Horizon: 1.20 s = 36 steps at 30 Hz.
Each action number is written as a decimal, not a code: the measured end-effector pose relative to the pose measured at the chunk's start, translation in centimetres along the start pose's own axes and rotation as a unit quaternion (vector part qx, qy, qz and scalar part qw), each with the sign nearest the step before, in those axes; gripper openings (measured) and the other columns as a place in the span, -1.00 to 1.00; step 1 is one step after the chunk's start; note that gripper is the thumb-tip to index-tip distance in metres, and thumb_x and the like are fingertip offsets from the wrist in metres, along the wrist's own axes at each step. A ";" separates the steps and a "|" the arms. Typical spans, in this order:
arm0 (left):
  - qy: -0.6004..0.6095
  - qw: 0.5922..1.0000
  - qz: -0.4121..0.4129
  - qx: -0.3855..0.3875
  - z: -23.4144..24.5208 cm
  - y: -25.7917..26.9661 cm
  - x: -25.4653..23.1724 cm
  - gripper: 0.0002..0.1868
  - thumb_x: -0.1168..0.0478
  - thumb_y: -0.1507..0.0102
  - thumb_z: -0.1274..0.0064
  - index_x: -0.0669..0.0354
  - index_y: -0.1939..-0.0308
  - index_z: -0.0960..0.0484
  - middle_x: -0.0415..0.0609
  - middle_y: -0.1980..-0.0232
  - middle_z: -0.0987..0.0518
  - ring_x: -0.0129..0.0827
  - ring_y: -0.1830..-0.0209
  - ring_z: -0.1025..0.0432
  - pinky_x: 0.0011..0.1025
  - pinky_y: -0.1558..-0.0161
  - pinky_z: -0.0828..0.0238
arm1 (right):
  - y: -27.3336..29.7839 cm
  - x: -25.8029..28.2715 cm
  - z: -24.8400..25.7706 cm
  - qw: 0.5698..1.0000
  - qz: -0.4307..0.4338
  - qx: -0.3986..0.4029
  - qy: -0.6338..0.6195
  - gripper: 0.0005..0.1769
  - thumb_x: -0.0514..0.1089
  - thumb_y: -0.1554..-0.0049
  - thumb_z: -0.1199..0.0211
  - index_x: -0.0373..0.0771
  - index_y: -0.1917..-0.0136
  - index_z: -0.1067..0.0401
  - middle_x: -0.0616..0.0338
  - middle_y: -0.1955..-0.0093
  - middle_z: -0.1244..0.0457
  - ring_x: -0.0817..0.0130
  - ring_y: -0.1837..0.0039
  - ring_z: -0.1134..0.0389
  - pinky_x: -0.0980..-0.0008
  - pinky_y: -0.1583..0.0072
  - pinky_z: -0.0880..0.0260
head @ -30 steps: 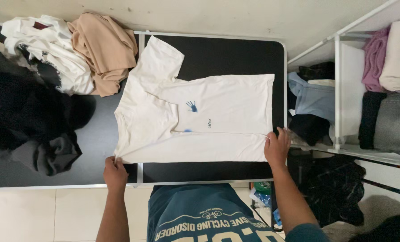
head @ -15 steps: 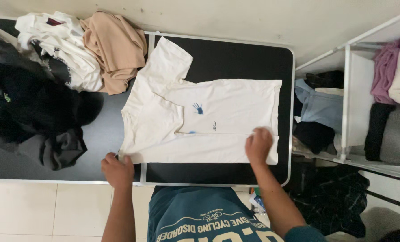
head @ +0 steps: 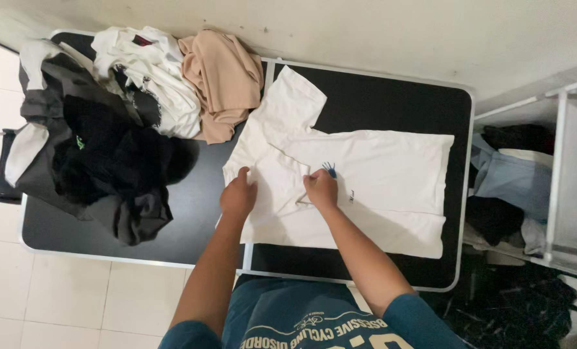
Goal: The person picks up a white t-shirt from a table, spreads it out, and folds it into a small rectangle before placing it on a shelf.
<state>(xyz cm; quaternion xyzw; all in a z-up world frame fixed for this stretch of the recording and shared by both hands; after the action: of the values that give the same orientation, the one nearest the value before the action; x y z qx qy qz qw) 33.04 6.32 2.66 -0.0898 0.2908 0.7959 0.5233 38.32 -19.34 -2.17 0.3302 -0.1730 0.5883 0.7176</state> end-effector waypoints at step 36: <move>-0.234 0.953 -0.194 0.011 -6.0 11.8 -0.3 -0.22 -0.17 -0.24 0.04 -0.02 -0.50 -0.20 -0.07 -0.65 -0.03 -0.14 -0.68 0.16 0.45 -0.48 0.34 | 10.2 -18.1 18.8 0.931 0.069 -0.057 0.353 -0.24 0.20 -0.26 0.01 -0.20 -0.59 -0.08 -0.37 -0.65 0.23 -0.23 -0.69 0.31 -0.34 -0.54 0.44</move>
<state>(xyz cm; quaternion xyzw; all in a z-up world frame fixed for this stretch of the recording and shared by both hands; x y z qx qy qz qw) 21.75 -0.64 2.24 0.0505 0.1462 0.6743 0.7221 26.72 -44.42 2.60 0.0471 0.0353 0.7039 0.7078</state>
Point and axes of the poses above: each hand's wrist, its own y-axis away from the middle knuckle, its own z-axis out of the back of the hand, x = y × z, the point moved 4 cm from there along -y, towards the middle knuckle
